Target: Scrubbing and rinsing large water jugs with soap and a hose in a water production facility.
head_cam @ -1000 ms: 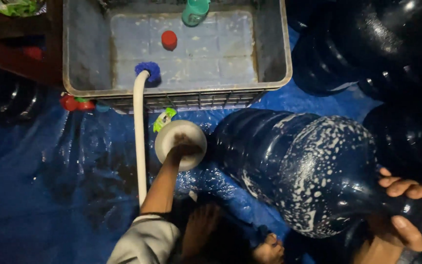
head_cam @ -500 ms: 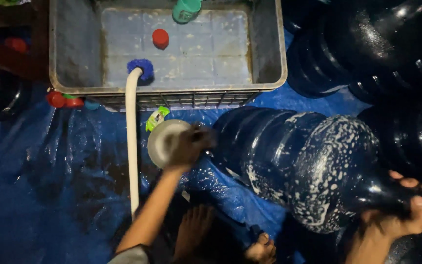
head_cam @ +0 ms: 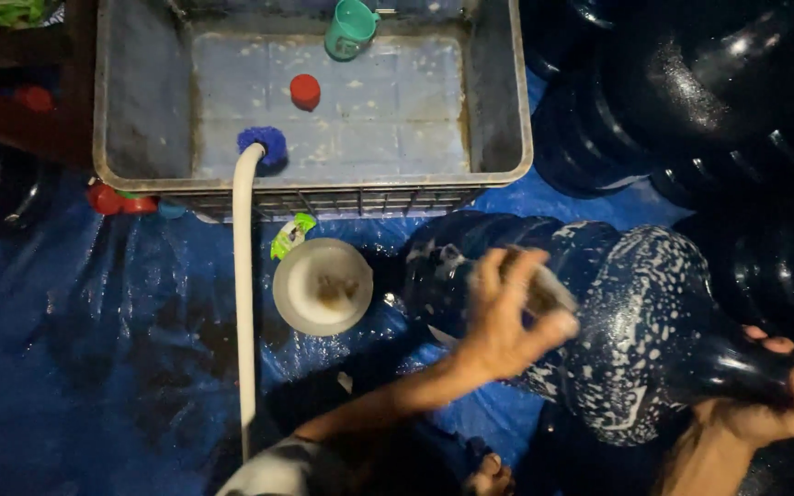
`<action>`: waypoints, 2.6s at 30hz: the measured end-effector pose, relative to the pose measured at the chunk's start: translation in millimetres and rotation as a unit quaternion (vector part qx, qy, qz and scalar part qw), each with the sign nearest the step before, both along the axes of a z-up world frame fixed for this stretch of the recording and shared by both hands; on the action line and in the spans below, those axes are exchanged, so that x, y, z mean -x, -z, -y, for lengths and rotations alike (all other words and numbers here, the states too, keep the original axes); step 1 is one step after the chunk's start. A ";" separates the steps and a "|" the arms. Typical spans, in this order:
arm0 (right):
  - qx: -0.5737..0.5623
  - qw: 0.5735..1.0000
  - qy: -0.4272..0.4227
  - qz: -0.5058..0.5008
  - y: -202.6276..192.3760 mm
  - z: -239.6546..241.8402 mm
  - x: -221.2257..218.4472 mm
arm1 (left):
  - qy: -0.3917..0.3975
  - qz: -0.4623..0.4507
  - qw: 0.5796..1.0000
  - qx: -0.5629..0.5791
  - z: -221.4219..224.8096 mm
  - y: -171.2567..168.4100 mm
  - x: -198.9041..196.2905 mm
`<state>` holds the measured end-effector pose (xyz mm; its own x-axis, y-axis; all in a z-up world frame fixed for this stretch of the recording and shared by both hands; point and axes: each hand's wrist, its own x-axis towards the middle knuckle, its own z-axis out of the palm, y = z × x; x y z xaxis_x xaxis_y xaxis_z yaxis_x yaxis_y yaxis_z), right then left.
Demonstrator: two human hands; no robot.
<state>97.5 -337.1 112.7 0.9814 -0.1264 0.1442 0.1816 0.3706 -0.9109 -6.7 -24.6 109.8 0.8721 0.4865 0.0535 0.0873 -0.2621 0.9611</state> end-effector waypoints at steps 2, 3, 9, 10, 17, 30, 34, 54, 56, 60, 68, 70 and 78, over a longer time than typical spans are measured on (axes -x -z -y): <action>0.013 1.000 0.024 -0.015 3.4 11.9 -0.9 | 0.123 0.016 0.992 0.027 12.3 5.1 3.3; 0.018 0.999 0.021 -0.016 3.2 16.8 0.8 | 0.121 0.016 0.992 0.032 -4.8 22.2 0.3; 0.040 0.999 -0.035 0.009 5.2 19.7 3.8 | -0.227 0.038 0.826 -0.514 -47.2 114.3 -39.7; 0.033 0.999 -0.039 0.013 6.2 14.7 0.2 | -0.155 0.087 0.928 -0.326 -34.0 63.1 -41.9; 0.069 0.997 -0.027 0.018 7.9 23.2 15.9 | -0.037 0.146 0.920 -0.362 -49.8 67.1 -28.9; 0.107 0.988 -0.098 0.047 10.0 13.9 17.9 | -0.021 0.125 0.968 -0.216 -74.0 88.5 -29.4; 0.090 0.981 -0.150 0.089 16.3 12.0 4.0 | -0.037 0.115 0.945 -0.304 -54.6 78.6 -34.7; 0.038 0.999 -0.012 -0.012 2.0 7.5 14.2 | -0.029 0.123 0.988 -0.094 -55.4 61.9 -18.3; 0.027 0.999 -0.025 -0.002 6.4 10.4 14.1 | -0.089 0.088 0.909 -0.397 -52.1 128.4 -25.2; 0.017 1.000 0.013 -0.017 -1.0 -8.2 9.6 | 0.015 0.032 0.999 0.011 -5.2 -4.0 -7.9; 0.062 0.997 0.042 0.029 3.2 8.7 14.9 | -0.223 -0.059 0.972 -0.030 -62.1 157.2 0.3; 0.036 0.998 0.055 0.020 -11.9 -19.4 10.2 | -0.168 0.108 0.965 0.172 -12.3 105.2 -11.9; 0.030 0.995 0.094 -0.029 -20.8 -29.3 12.7 | -0.149 0.073 0.981 -0.100 -26.4 118.1 -4.1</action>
<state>84.8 -307.8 133.4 0.9479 -0.3022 0.1008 0.1895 0.2804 -0.9410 -2.7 1.7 -8.3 0.6690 0.6855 0.2875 0.0536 -0.4303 0.9011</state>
